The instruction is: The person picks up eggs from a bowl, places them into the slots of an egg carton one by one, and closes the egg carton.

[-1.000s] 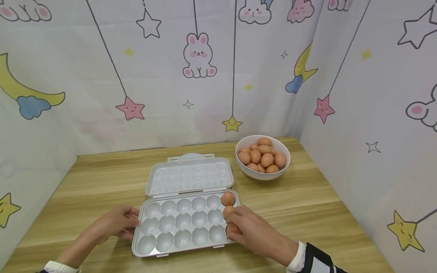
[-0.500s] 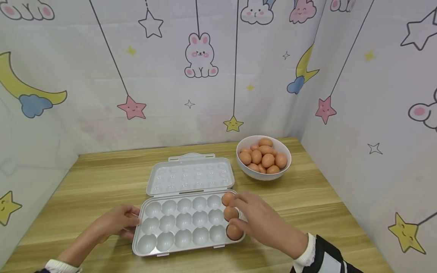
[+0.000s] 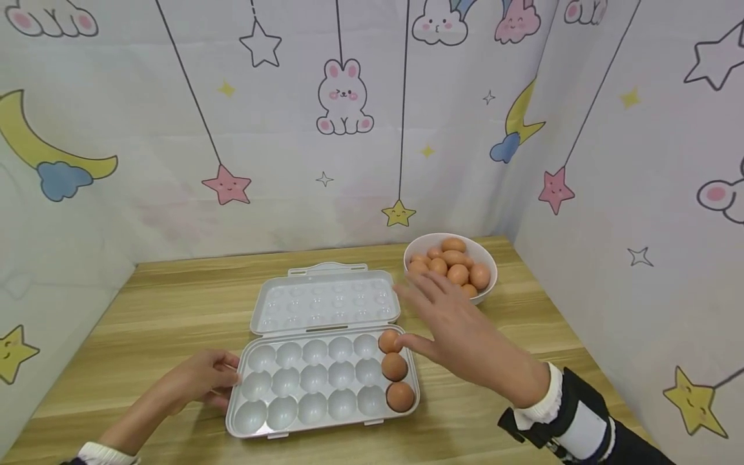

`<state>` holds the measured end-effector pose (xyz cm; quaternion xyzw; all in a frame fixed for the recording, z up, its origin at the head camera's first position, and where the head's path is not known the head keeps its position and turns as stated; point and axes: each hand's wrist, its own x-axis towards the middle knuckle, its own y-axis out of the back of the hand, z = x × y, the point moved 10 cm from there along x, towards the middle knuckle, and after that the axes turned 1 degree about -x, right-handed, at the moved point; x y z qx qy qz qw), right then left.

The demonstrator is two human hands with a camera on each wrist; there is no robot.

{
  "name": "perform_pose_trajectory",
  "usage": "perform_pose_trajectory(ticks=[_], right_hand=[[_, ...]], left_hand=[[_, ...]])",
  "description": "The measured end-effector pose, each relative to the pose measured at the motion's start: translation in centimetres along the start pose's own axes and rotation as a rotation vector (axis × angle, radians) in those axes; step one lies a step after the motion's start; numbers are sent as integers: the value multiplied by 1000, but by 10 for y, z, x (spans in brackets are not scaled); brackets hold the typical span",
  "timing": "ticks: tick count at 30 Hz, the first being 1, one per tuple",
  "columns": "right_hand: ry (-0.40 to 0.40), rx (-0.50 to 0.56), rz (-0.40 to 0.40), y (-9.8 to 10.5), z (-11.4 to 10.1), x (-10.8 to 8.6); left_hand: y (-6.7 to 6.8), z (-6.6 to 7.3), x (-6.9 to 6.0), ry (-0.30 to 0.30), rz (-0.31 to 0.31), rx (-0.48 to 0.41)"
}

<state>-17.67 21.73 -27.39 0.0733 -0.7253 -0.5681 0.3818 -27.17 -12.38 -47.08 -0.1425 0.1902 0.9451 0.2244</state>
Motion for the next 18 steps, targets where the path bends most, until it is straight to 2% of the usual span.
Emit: perform_pose_trajectory(ticks=[4, 8, 11, 16, 18], right_hand=[[43, -27, 30, 10, 6, 9], [53, -45, 35, 15, 16, 15], [-15, -55, -16, 12, 31, 20], [-191, -44, -125, 3, 62, 25], [-237, -45, -161, -1, 73, 27]], left_hand=[[0, -1, 0, 1, 8, -3], [0, 0, 0, -1, 4, -11], [-1, 1, -1, -8, -4, -12], [-1, 1, -2, -3, 10, -10], [0, 0, -2, 3, 17, -12]])
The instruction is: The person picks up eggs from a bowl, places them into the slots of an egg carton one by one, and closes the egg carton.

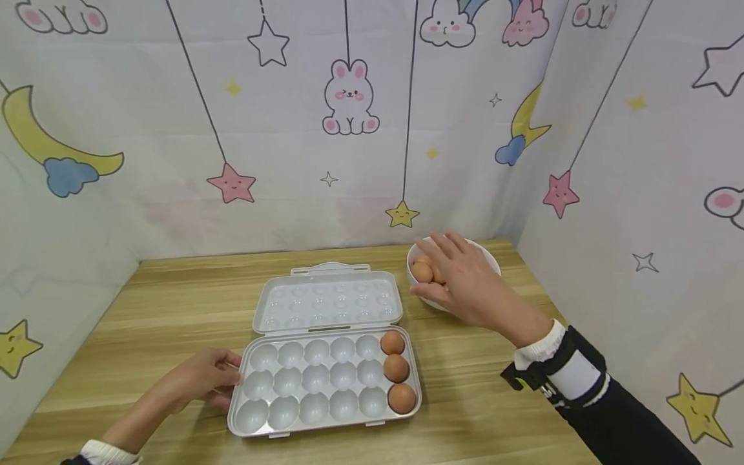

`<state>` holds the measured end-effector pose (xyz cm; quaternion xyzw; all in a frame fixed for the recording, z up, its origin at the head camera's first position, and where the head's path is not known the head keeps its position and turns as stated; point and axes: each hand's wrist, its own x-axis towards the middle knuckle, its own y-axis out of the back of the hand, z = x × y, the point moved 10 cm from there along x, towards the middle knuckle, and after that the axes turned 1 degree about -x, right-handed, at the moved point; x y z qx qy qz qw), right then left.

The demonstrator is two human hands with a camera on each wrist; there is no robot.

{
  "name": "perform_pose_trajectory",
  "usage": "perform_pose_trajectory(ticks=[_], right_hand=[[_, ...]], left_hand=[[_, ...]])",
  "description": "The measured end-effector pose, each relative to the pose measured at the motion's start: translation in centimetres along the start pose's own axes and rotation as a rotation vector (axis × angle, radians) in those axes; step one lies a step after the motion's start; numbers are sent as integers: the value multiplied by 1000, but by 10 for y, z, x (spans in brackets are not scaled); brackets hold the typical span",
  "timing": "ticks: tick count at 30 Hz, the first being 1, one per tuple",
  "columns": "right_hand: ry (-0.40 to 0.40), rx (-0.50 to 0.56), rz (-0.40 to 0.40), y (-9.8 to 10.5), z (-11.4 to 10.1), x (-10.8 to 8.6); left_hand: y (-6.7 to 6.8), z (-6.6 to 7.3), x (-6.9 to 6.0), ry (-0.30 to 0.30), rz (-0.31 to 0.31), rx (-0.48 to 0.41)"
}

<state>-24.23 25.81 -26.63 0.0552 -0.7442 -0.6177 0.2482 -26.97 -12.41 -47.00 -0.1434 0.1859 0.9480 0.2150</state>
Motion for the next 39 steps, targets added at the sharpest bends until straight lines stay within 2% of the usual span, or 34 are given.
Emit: perform_pose_trajectory(ticks=[4, 9, 11, 20, 25, 28, 31, 35, 39], right_hand=[[-23, -31, -33, -8, 16, 11], [6, -51, -5, -18, 33, 29], [2, -45, -21, -25, 41, 35], [-39, 23, -219, -76, 71, 55], [26, -20, -255, -98, 72, 59], [43, 6, -269, -106, 70, 60], [19, 22, -284, -112, 71, 59], [-18, -18, -294, -116, 72, 59], [-11, -47, -317, -120, 71, 58]], left_hand=[[0, 0, 0, 3, -3, -6], [0, 1, 0, -3, -15, -16], [-1, 1, 0, -10, -23, -20], [0, -3, 1, 0, -13, -26], [0, -5, 1, 17, 5, -23], [1, -5, 1, 16, 10, -18], [1, -4, 0, 12, 9, -15], [2, -4, 0, 5, 0, -22], [1, -4, 1, -2, -5, -26]])
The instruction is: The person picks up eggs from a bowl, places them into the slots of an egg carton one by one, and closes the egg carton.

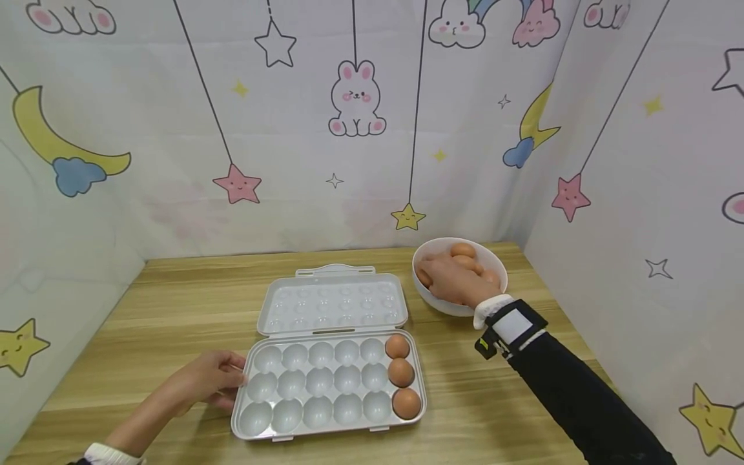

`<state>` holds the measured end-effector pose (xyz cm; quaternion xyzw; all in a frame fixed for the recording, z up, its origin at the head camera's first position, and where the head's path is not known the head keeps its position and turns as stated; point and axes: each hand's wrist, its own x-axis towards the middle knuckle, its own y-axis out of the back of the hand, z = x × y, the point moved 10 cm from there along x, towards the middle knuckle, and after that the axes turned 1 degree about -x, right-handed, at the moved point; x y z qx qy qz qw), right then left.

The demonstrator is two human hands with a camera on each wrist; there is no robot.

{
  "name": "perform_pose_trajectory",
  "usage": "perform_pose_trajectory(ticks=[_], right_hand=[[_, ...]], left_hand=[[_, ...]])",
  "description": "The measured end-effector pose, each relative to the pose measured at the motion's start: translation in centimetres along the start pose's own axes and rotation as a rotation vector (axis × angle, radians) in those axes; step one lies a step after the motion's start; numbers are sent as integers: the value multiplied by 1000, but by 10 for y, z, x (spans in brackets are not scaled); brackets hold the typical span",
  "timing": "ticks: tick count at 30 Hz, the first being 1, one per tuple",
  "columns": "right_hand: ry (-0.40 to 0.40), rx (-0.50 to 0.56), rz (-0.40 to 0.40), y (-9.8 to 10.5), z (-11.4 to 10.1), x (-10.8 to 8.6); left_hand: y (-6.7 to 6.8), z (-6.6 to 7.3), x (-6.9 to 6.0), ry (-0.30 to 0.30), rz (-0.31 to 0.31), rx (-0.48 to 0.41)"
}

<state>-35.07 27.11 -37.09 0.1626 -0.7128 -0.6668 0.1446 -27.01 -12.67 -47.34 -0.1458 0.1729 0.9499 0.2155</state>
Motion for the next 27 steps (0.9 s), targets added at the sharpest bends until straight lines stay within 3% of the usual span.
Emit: perform_pose_trajectory(ticks=[12, 21, 27], right_hand=[[64, 37, 37, -4, -3, 3], [-13, -58, 19, -10, 5, 3], [-35, 67, 68, -10, 8, 4]], left_hand=[[-2, -1, -1, 4, -2, -9], [-1, 0, -1, 3, 3, -13], [-2, -1, -1, -7, -10, -19]])
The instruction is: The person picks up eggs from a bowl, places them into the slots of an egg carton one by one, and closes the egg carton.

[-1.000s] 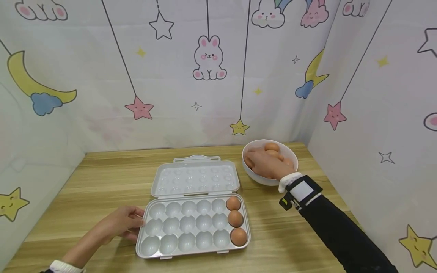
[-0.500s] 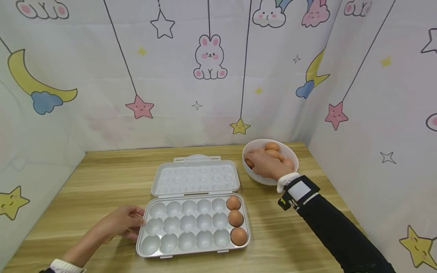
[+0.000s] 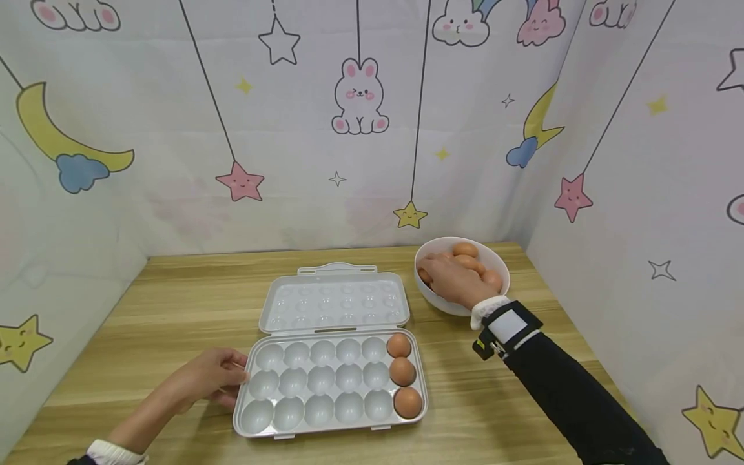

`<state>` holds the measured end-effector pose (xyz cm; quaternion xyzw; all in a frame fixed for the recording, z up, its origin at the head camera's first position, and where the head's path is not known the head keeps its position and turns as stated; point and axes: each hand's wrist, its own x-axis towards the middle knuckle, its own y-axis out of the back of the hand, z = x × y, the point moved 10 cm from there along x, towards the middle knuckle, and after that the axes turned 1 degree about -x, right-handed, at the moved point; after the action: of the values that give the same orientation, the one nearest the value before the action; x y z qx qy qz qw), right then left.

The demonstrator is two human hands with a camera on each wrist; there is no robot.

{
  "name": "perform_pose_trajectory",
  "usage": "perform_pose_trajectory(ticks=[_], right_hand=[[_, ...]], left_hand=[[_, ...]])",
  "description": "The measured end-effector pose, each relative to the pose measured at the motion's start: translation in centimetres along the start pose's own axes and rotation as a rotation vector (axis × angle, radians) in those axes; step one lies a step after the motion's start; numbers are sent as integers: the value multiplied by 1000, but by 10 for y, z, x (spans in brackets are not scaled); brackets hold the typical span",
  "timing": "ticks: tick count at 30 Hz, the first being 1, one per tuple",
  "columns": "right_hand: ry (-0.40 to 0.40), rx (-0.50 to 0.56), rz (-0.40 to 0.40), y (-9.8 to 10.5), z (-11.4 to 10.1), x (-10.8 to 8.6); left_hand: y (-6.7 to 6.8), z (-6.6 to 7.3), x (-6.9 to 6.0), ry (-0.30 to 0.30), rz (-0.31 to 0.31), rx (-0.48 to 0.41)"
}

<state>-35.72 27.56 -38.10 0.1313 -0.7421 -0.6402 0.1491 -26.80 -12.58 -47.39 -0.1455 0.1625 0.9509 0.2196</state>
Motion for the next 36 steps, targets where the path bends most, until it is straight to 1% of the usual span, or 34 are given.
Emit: perform_pose_trajectory(ticks=[1, 5, 9, 12, 16, 19, 22, 25, 30, 36], right_hand=[[9, 21, 14, 1, -1, 0], [38, 38, 41, 6, -5, -4], [11, 20, 31, 16, -6, -10], [3, 65, 40, 29, -11, -15], [66, 115, 120, 57, -27, -25], [100, 119, 168, 78, -40, -34], [114, 154, 176, 93, -51, -42], [142, 156, 187, 105, -62, -49], [209, 175, 212, 124, -84, -60], [302, 188, 274, 147, -111, -72]], left_hand=[[0, 0, 0, -2, -2, 0], [-2, 0, 0, -7, -9, -1], [-2, 0, -2, -8, -7, 5], [-1, -1, -2, -3, 3, 11], [0, -2, -2, 5, 16, 17], [0, -1, -2, 8, 22, 17], [0, 0, -1, 9, 25, 16], [0, 2, 0, 5, 21, 20], [-1, 3, -1, -1, 13, 25], [0, 2, -1, 7, 24, 30]])
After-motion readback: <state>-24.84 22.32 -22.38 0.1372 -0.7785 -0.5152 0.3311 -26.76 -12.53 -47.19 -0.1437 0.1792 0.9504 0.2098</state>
